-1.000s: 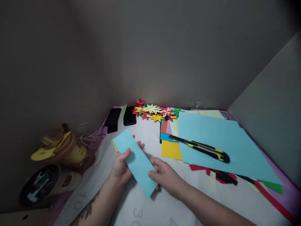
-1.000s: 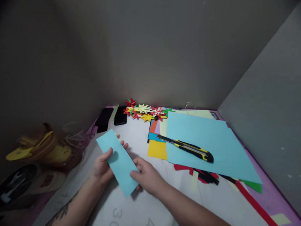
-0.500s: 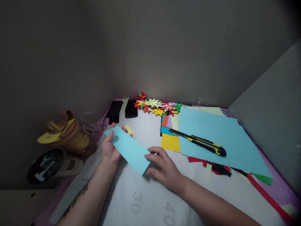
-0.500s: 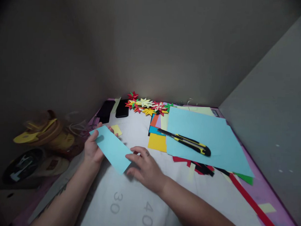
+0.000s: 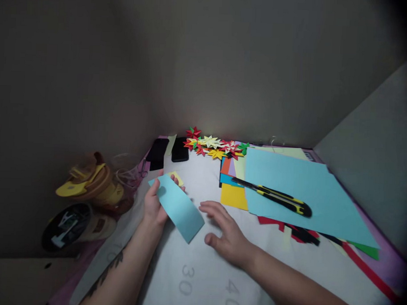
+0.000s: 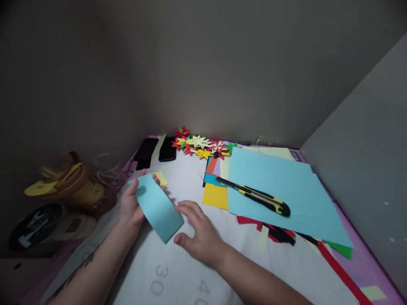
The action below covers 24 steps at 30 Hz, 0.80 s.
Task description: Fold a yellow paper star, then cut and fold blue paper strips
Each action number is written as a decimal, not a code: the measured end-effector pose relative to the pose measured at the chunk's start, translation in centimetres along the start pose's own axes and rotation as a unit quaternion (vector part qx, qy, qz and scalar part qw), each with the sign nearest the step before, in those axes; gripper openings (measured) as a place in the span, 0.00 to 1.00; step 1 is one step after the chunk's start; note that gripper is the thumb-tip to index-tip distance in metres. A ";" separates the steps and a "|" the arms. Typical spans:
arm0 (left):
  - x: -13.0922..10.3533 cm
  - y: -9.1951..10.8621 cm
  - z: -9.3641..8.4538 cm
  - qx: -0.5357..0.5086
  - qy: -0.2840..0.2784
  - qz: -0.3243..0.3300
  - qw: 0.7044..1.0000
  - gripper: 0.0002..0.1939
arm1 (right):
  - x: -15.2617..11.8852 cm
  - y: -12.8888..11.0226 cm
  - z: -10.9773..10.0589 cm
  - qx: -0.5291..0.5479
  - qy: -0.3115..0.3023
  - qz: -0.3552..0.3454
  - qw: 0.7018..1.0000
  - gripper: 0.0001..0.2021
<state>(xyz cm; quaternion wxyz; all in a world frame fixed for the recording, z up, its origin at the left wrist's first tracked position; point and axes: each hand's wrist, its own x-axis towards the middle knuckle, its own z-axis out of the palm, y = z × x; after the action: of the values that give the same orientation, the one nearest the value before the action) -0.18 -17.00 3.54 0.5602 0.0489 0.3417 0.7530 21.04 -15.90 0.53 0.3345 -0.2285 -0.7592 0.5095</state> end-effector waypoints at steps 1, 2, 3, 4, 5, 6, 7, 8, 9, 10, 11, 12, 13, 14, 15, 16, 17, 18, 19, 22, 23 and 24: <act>-0.3 -0.4 0.2 0.004 -0.008 -0.012 1.000 0.20 | 0.3 0.0 0.4 0.043 0.007 0.051 0.998 0.28; -0.6 -0.8 0.3 0.008 -0.016 -0.026 0.999 0.20 | 0.6 -0.1 0.7 0.093 0.007 0.101 0.990 0.29; -0.9 -1.3 0.6 0.011 -0.023 -0.041 0.999 0.20 | 0.9 -0.1 1.1 0.142 0.003 0.144 0.979 0.31; -1.1 -1.7 0.8 0.016 -0.028 -0.055 0.998 0.20 | 1.2 -0.1 1.3 0.179 -0.004 0.175 0.968 0.31; -1.1 -2.0 1.0 0.024 -0.035 -0.066 0.997 0.20 | 1.4 -0.1 1.4 0.196 -0.011 0.198 0.960 0.29; -0.9 -2.2 1.3 0.042 -0.043 -0.071 0.996 0.19 | 1.6 -0.1 1.4 0.192 -0.013 0.214 0.958 0.25; -0.2 -2.1 1.6 0.077 -0.050 -0.062 0.994 0.19 | 1.8 0.0 1.3 0.172 -0.008 0.226 0.959 0.20; 0.7 -2.0 1.9 0.141 -0.052 -0.034 0.988 0.19 | 1.9 0.0 1.2 0.148 0.004 0.237 0.960 0.16; 2.0 -1.7 2.3 0.221 -0.050 0.006 0.974 0.20 | 1.9 0.2 1.0 0.129 0.016 0.246 0.961 0.12; 3.6 -1.3 2.6 0.328 -0.032 0.070 0.941 0.21 | 1.9 0.3 0.8 0.124 0.026 0.252 0.959 0.11; 5.3 -0.9 3.0 0.456 0.004 0.142 0.878 0.22 | 2.0 0.5 0.6 0.131 0.033 0.256 0.957 0.10; 7.0 -0.5 3.4 0.495 0.025 0.163 0.853 0.25 | 2.0 0.6 0.4 0.148 0.037 0.258 0.954 0.11; 8.7 -0.3 3.9 0.531 0.042 0.174 0.828 0.29 | 2.0 0.8 0.4 0.166 0.039 0.257 0.951 0.11; 10.3 -0.2 4.3 0.635 0.081 0.189 0.745 0.35 | 2.0 0.9 0.3 0.180 0.040 0.255 0.949 0.12; 11.6 -0.2 4.7 0.705 0.113 0.183 0.676 0.41 | 1.9 1.0 0.3 0.188 0.042 0.250 0.949 0.13; 12.8 -0.3 5.0 0.752 0.131 0.175 0.621 0.46 | 1.9 1.2 0.4 0.190 0.045 0.244 0.950 0.14; 13.8 -0.5 5.3 0.784 0.144 0.170 0.580 0.49 | 1.8 1.3 0.4 0.184 0.049 0.238 0.952 0.14; 14.5 -0.7 5.6 0.793 0.149 0.168 0.566 0.51 | 1.7 1.5 0.5 0.177 0.050 0.232 0.955 0.14; 15.1 -0.8 5.8 0.785 0.142 0.175 0.577 0.51 | 1.6 1.7 0.5 0.171 0.050 0.229 0.957 0.14; 16.3 -0.5 5.7 0.729 0.118 0.204 0.643 0.47 | 1.4 2.2 0.6 0.158 0.045 0.225 0.960 0.14; 16.5 -0.1 5.5 0.736 0.118 0.197 0.637 0.47 | 1.3 2.3 0.6 0.155 0.046 0.223 0.961 0.14; 16.6 0.4 5.3 0.759 0.123 0.182 0.613 0.48 | 1.3 2.4 0.6 0.152 0.046 0.222 0.962 0.14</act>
<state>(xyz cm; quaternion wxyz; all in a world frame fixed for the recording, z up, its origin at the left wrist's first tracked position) -4.21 -0.07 2.71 0.1273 0.4249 0.8410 0.3098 19.75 -14.45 -1.45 0.2785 -0.3613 -0.5862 0.6695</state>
